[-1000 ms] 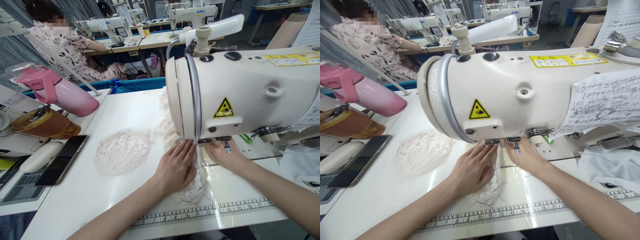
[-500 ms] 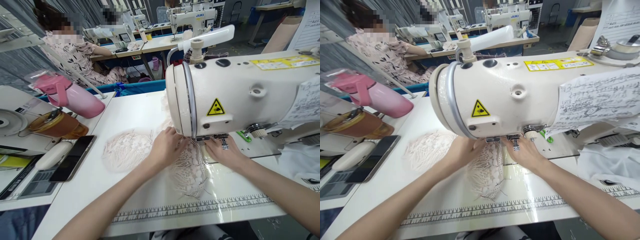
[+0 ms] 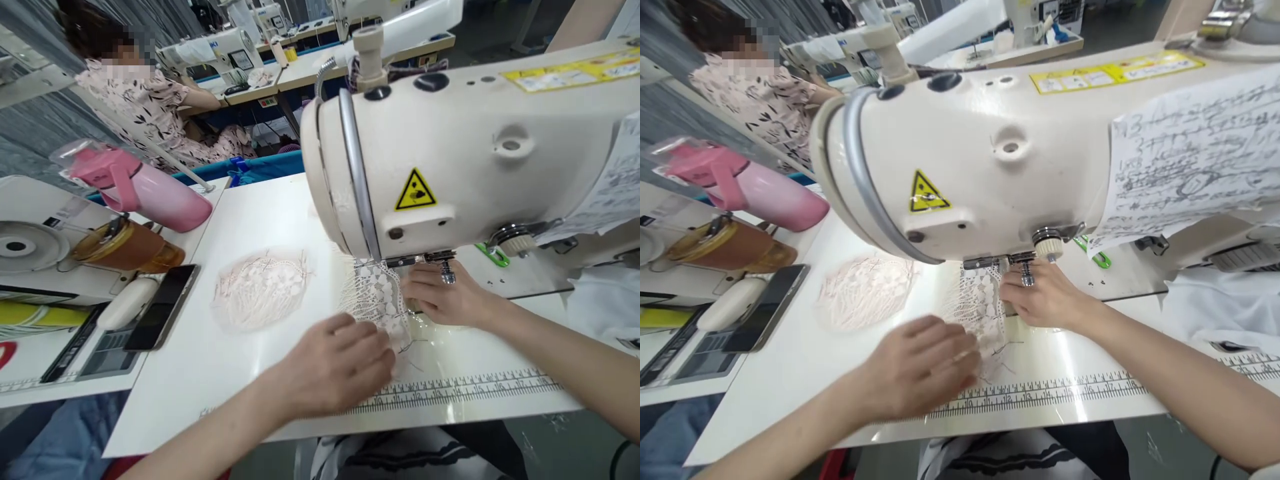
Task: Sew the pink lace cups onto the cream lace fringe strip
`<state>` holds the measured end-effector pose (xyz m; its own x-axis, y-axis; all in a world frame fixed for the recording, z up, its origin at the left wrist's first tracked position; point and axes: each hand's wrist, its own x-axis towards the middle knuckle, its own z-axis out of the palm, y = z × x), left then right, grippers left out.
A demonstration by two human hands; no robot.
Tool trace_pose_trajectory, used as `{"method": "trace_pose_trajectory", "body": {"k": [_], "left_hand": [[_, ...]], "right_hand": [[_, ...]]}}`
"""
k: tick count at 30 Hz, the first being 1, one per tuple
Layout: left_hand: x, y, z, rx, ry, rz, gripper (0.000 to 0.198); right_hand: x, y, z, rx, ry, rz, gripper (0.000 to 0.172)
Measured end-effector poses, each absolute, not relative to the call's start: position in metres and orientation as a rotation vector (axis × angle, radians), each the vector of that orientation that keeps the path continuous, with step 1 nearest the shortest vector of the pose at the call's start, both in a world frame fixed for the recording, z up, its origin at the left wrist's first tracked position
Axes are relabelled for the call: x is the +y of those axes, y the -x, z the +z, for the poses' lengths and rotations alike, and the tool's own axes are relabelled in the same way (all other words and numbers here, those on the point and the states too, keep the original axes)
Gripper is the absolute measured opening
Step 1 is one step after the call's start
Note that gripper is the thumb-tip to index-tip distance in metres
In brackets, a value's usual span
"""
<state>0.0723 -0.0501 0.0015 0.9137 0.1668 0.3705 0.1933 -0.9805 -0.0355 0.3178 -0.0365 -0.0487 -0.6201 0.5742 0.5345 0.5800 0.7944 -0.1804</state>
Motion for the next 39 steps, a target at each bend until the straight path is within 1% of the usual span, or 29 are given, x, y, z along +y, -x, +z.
{"method": "trace_pose_trajectory", "body": {"k": [2,3,6,8,11,13,15,17,20,21,23,26,31,34,35,38,39], "left_hand": [[-0.075,-0.069,-0.007,-0.225,2.976,-0.384,0.013],[-0.083,-0.068,-0.012,-0.238,2.942,-0.347,0.014],[-0.089,-0.065,-0.019,-0.342,2.868,-0.433,0.011],[-0.087,-0.064,-0.017,-0.57,2.915,-0.557,0.012],[-0.08,-0.062,-0.002,-1.154,3.054,-0.667,0.012],[-0.076,-0.061,0.009,-1.456,3.12,-0.625,0.015],[-0.072,-0.06,0.016,-1.546,3.191,-0.507,0.015],[-0.067,-0.06,0.018,-1.458,3.255,-0.362,0.01],[-0.06,-0.064,0.009,-1.231,3.291,-0.188,0.025],[-0.056,-0.067,0.005,-1.174,3.283,-0.179,0.026],[-0.049,-0.073,-0.005,-1.074,3.261,-0.245,0.021],[-0.038,-0.083,-0.019,-0.91,3.218,-0.451,0.013],[-0.031,-0.092,-0.031,-0.668,3.037,-0.769,0.016],[-0.033,-0.092,-0.032,-0.608,2.945,-0.823,0.018],[-0.033,-0.092,-0.033,-0.606,2.927,-0.817,0.017],[-0.033,-0.091,-0.033,-0.598,2.892,-0.809,0.018],[-0.033,-0.09,-0.033,-0.588,2.879,-0.809,0.019]], "right_hand": [[-0.037,-0.317,-0.048,-2.435,0.788,0.004,0.026],[-0.037,-0.317,-0.047,-2.446,0.778,0.029,0.026],[-0.035,-0.317,-0.044,-2.502,0.749,0.195,0.023],[-0.034,-0.318,-0.04,-2.542,0.73,0.318,0.018],[-0.033,-0.319,-0.037,-2.551,0.734,0.423,0.012],[-0.033,-0.32,-0.036,-2.527,0.744,0.464,0.011],[-0.032,-0.322,-0.038,-2.512,0.764,0.492,0.012],[-0.032,-0.323,-0.04,-2.519,0.8,0.512,0.011],[-0.031,-0.325,-0.043,-2.532,0.8,0.527,0.01],[-0.031,-0.326,-0.043,-2.532,0.79,0.517,0.01],[-0.031,-0.327,-0.041,-2.524,0.777,0.463,0.01],[-0.032,-0.328,-0.035,-2.522,0.762,0.354,0.01],[-0.033,-0.325,-0.035,-2.547,0.757,0.249,0.008],[-0.034,-0.321,-0.043,-2.557,0.764,0.193,0.021],[-0.035,-0.32,-0.046,-2.561,0.761,0.155,0.021],[-0.038,-0.318,-0.049,-2.591,0.766,0.026,0.007],[-0.039,-0.318,-0.048,-2.594,0.772,-0.009,0.01]]}}
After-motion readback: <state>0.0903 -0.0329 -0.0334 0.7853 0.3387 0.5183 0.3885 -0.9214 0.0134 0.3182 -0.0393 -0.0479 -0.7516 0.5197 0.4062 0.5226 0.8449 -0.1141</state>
